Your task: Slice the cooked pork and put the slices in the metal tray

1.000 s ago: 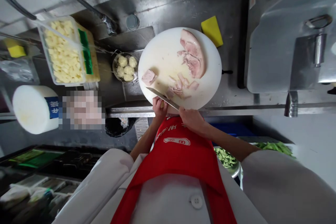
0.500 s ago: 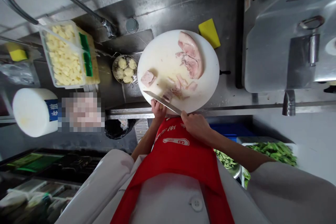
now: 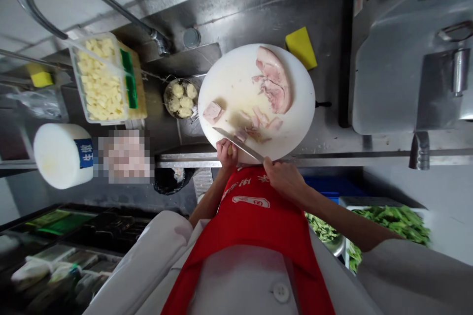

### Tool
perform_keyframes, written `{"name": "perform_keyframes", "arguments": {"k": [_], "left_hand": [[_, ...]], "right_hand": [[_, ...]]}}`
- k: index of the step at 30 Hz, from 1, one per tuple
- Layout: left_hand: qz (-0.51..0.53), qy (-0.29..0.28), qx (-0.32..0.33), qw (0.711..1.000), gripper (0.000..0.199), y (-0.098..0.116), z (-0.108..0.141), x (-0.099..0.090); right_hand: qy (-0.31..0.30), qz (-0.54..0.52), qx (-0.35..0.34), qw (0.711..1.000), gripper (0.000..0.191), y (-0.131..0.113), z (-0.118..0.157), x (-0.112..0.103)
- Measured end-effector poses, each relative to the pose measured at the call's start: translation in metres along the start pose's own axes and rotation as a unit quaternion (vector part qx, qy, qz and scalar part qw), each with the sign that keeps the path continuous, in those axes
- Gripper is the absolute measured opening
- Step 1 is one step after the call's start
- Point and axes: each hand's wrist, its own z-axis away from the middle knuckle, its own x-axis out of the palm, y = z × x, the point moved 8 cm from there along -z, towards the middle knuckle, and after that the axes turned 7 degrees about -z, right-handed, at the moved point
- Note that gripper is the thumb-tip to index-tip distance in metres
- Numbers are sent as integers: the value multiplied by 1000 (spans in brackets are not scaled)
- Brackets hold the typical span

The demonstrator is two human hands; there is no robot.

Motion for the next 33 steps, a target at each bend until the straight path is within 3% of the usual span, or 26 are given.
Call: {"name": "perform_keyframes", "arguments": {"k": [6, 15, 21, 25, 30, 33], "left_hand": [[7, -28, -21, 999, 16, -8, 3, 6], [-15, -18, -24, 999, 16, -7, 3, 5], [0, -22, -21, 1000, 17, -4, 2, 4], [2, -27, -24, 999, 18, -3, 1, 4], [10, -43, -33, 998, 20, 0, -2, 4], [16, -23, -33, 999, 21, 3, -5, -3]], "right_hand": [[-17, 14, -10, 1000, 33, -2, 2, 3], [-32, -1, -8, 999, 29, 4, 4, 11], [-2, -9, -29, 1000, 34, 1, -3, 10], [-33, -12, -3, 999, 34, 5, -1, 16], [1, -21, -29, 999, 31, -15, -28, 6], [14, -25, -37, 999, 30, -21, -42, 0]]}}
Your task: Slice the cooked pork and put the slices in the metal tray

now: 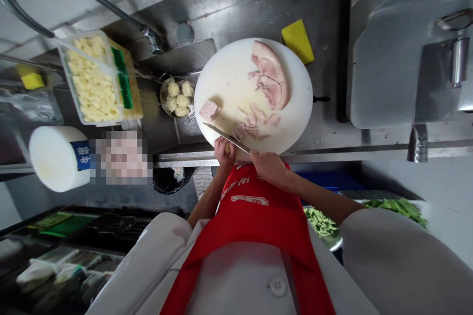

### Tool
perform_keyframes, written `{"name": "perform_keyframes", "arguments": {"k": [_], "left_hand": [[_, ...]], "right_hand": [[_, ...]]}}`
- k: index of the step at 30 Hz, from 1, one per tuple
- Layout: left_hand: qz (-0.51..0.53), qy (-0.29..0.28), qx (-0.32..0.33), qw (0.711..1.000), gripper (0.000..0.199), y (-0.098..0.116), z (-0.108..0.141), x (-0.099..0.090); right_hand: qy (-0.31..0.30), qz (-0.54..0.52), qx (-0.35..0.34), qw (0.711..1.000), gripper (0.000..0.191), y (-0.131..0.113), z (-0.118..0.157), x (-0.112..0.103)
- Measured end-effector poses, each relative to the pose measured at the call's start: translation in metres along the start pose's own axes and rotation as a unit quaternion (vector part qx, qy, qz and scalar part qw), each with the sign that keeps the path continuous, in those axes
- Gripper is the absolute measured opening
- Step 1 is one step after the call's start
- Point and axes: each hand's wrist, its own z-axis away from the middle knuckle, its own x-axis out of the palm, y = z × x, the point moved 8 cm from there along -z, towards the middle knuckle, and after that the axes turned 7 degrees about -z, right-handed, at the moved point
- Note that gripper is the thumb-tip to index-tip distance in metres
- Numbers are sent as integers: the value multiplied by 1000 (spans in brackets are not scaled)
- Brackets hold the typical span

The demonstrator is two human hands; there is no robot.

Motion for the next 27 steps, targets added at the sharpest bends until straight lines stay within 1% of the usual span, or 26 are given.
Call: {"name": "perform_keyframes", "arguments": {"k": [3, 7, 9, 12, 15, 20, 24, 27], "left_hand": [[-6, 27, 10, 1000, 20, 2, 1, -5], [-23, 16, 14, 1000, 20, -1, 3, -1], [-35, 19, 16, 999, 19, -3, 5, 1], [-50, 17, 19, 998, 18, -5, 7, 2], [-47, 8, 14, 999, 15, -8, 9, 5], [-17, 15, 16, 1000, 12, -8, 8, 5], [-41, 24, 25, 999, 13, -5, 8, 4], [-53, 23, 16, 998, 15, -6, 8, 5]], "right_hand": [[3, -2, 0, 1000, 28, 2, -2, -3], [8, 13, -6, 1000, 28, 3, 9, -6], [9, 24, -6, 1000, 28, 3, 17, -7], [-2, 33, 1, 999, 30, 3, 30, -6], [-8, 33, 7, 999, 31, 5, 37, -3], [0, 29, 14, 999, 30, 10, 37, 1], [-9, 23, 20, 1000, 34, 13, 35, 4], [-15, 12, 13, 1000, 32, 12, 34, 4]]}}
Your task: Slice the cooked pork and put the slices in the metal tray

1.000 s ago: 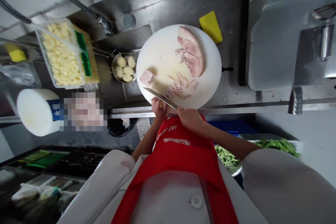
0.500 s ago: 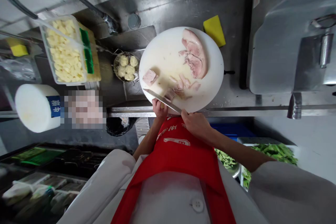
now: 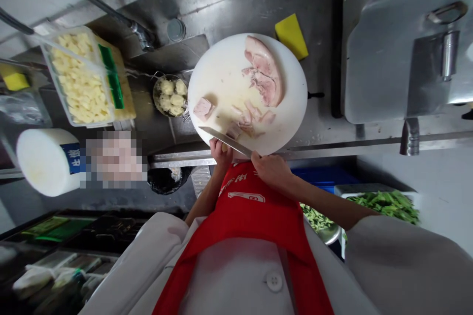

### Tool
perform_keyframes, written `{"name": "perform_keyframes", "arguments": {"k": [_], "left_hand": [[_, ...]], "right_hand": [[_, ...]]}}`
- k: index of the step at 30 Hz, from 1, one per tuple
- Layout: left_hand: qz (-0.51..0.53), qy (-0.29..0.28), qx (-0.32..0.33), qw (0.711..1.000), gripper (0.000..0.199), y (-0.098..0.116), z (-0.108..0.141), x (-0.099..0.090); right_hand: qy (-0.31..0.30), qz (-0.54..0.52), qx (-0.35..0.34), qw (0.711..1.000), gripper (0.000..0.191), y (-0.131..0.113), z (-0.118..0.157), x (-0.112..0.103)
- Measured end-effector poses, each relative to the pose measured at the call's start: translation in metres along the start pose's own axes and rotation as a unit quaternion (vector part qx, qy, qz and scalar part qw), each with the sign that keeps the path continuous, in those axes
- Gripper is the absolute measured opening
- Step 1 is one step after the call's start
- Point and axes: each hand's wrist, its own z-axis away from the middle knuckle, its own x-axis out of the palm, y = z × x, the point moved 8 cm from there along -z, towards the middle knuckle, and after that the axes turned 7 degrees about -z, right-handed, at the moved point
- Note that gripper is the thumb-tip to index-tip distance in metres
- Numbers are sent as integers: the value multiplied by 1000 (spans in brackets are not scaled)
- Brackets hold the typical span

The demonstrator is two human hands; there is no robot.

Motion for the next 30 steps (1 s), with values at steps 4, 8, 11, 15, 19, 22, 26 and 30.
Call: {"name": "perform_keyframes", "arguments": {"k": [4, 8, 11, 15, 19, 22, 26, 30], "left_hand": [[31, 1, -7, 1000, 17, 0, 0, -1], [56, -1, -2, 998, 17, 3, -1, -2], [56, -16, -23, 998, 18, 0, -1, 0], [46, -38, -41, 997, 20, -2, 0, 4], [54, -51, -35, 997, 18, -1, -2, 3], [65, -56, -21, 996, 18, 2, -5, 0], [82, -29, 10, 996, 18, 8, -7, -7], [74, -25, 0, 997, 22, 4, -4, -5]], "right_hand": [[-22, -6, 9, 1000, 31, 3, 3, 3], [-21, -2, 10, 1000, 30, 2, 0, 2], [-12, -2, 4, 1000, 30, 2, 1, 2], [-17, -9, 15, 1000, 30, 3, -2, 6], [4, -8, -1, 1000, 29, -8, -26, 2], [19, -6, -13, 1000, 30, -12, -38, -5], [36, -8, -28, 999, 28, -10, -28, -15], [31, -3, -8, 999, 28, -8, -7, -17]]}}
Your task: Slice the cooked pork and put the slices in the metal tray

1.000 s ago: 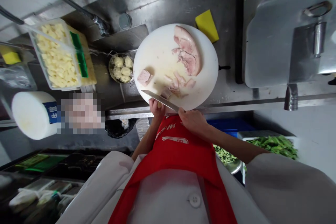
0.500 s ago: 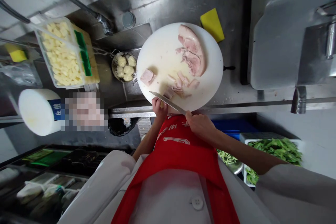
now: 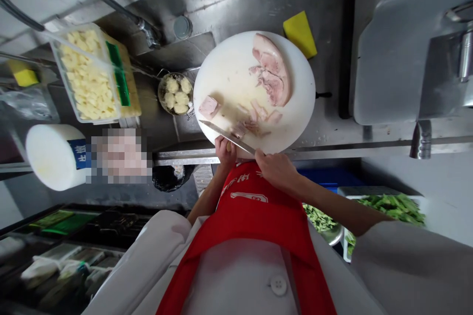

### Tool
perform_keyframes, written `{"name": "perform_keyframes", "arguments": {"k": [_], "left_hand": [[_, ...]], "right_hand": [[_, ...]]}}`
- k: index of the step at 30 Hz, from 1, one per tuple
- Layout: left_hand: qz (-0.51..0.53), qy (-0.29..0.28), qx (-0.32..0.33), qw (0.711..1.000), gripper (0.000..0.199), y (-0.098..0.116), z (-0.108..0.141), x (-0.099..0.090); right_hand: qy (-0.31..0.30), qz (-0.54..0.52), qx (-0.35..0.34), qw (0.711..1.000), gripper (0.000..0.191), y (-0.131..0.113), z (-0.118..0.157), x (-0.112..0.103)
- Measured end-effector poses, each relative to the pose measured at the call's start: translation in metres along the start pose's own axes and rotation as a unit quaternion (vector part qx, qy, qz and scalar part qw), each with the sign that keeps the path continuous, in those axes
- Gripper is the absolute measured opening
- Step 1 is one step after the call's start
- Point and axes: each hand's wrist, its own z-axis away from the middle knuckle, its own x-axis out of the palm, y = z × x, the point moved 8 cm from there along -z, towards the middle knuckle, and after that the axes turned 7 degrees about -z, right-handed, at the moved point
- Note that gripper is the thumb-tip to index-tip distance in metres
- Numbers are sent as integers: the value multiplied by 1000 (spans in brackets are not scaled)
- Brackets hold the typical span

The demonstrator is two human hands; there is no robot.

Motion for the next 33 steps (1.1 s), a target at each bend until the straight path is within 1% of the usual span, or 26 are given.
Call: {"name": "perform_keyframes", "arguments": {"k": [3, 6, 11, 13, 15, 19, 22, 24, 27, 30, 31, 33], "left_hand": [[-8, -14, -21, 1000, 26, -7, 4, 4], [-10, -19, -32, 999, 26, -11, 6, 7], [-19, 7, -9, 1000, 19, -5, 2, 3], [-22, 15, -9, 1000, 16, -3, 0, 0], [-23, 20, -18, 999, 13, -1, -2, -4], [-11, 17, -64, 998, 12, -1, -5, -14], [0, -30, -132, 991, 14, -4, -7, -14], [11, -81, -180, 980, 16, -6, -7, -10], [47, -156, -226, 961, 25, -6, -8, -6], [88, -178, -257, 946, 20, -1, -11, -11], [105, -178, -258, 944, 20, 4, -14, -11], [142, -178, -231, 946, 21, 23, -28, -8]], "right_hand": [[-16, -9, 2, 1000, 29, -3, 9, 5], [-19, -15, 2, 1000, 31, -5, 11, 11], [-18, -24, 21, 999, 32, -1, 13, 14], [-16, -30, 38, 999, 30, 5, 15, 12], [0, -36, 52, 998, 28, 14, 19, 9], [49, -43, 81, 995, 30, 41, 30, 6], [66, -44, 113, 990, 33, 63, 40, 9], [71, -47, 132, 988, 33, 73, 47, 13], [82, -78, 151, 982, 31, 82, 59, 22], [115, -136, 159, 971, 31, 93, 76, 35], [133, -161, 163, 964, 31, 98, 84, 40], [173, -224, 179, 942, 30, 113, 100, 51]]}}
